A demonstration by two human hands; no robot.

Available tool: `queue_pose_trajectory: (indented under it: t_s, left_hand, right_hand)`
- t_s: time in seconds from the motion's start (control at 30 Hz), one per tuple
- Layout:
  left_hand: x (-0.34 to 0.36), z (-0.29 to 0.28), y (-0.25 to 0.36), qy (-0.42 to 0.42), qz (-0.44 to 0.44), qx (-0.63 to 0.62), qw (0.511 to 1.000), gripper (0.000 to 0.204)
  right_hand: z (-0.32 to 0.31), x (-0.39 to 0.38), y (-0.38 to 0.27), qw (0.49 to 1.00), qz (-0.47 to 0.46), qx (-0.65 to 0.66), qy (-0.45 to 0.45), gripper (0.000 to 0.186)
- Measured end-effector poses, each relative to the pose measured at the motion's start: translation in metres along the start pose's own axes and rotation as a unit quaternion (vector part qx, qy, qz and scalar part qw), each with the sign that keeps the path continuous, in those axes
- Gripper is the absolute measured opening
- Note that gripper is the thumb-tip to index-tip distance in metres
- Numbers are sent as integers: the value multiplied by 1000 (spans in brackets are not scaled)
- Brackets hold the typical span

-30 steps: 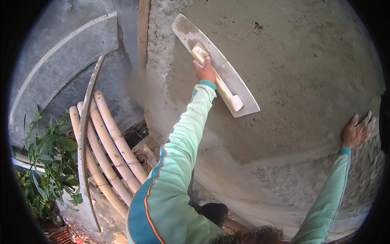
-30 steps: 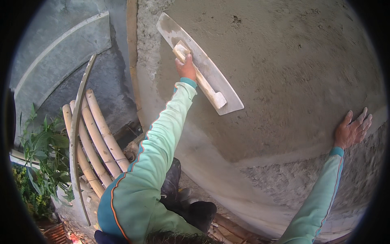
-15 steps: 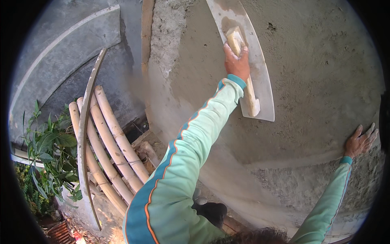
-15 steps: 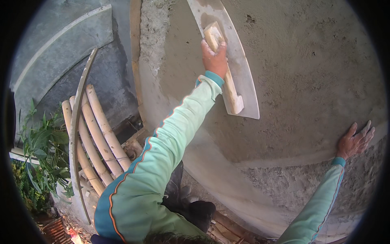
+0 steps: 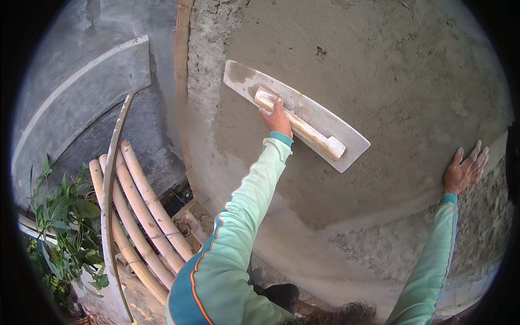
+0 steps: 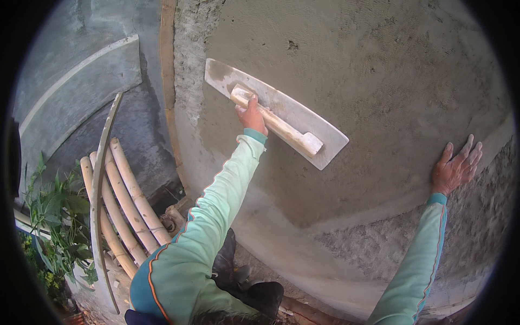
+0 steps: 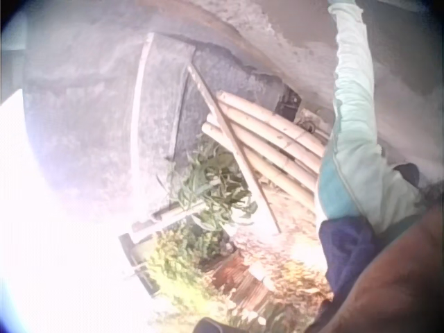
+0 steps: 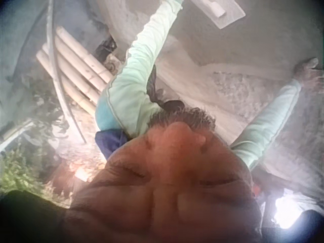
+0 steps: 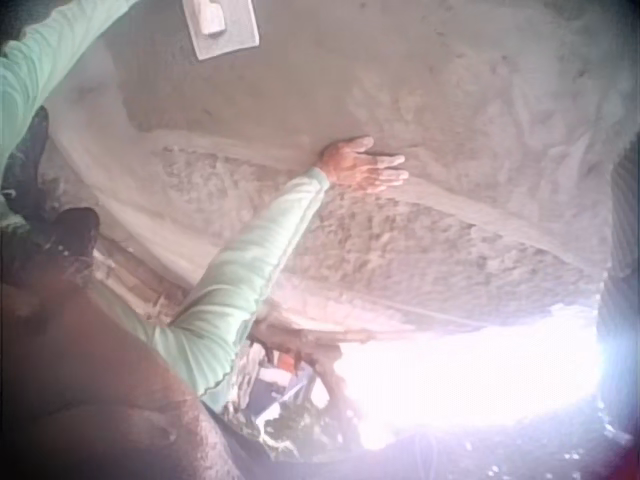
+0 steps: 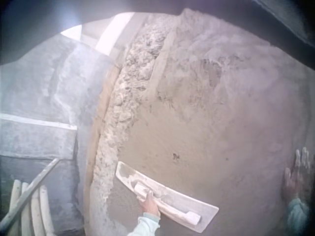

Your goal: The person applies and smooths wet cement onto a curved wall using a trowel and a long straight edge. They repeatedly scrape and level the surface, then use a hand trowel to fill gaps and refine the finish.

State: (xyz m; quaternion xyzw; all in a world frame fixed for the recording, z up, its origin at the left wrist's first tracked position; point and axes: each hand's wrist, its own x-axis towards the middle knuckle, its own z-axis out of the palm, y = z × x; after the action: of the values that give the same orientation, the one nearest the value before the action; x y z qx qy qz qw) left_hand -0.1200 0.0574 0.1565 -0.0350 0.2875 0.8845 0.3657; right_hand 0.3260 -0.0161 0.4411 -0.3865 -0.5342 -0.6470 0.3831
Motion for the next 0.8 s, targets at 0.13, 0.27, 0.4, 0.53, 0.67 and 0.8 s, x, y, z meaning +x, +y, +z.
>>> queue_pose_trajectory:
  t_s: [0.13, 0.27, 0.4, 0.53, 0.67, 0.8]
  left_hand:
    - [-43, 107, 53, -84, 134, 96, 983, 86]
    - [-117, 142, 59, -179, 225, 142, 947, 75]
    - [-191, 176, 41, -257, 267, 174, 912, 67]
    - [-238, 138, -10, -314, 301, 238, 868, 75]
    - [-225, 52, -65, -362, 304, 297, 829, 79]
    - [-163, 44, -13, -357, 339, 333, 804, 73]
  right_hand:
    - [-5, 2, -3, 1000, 9, 13, 0, 67]
    - [-5, 0, -4, 1000, 22, 11, 2, 67]
    - [-7, 3, -6, 999, 12, 30, 9, 66]
    - [-7, -1, 2, 1000, 17, 10, -11, 66]
    - [-9, 3, -3, 999, 18, 30, -10, 65]
    - [-7, -2, 3, 999, 19, 27, -19, 65]
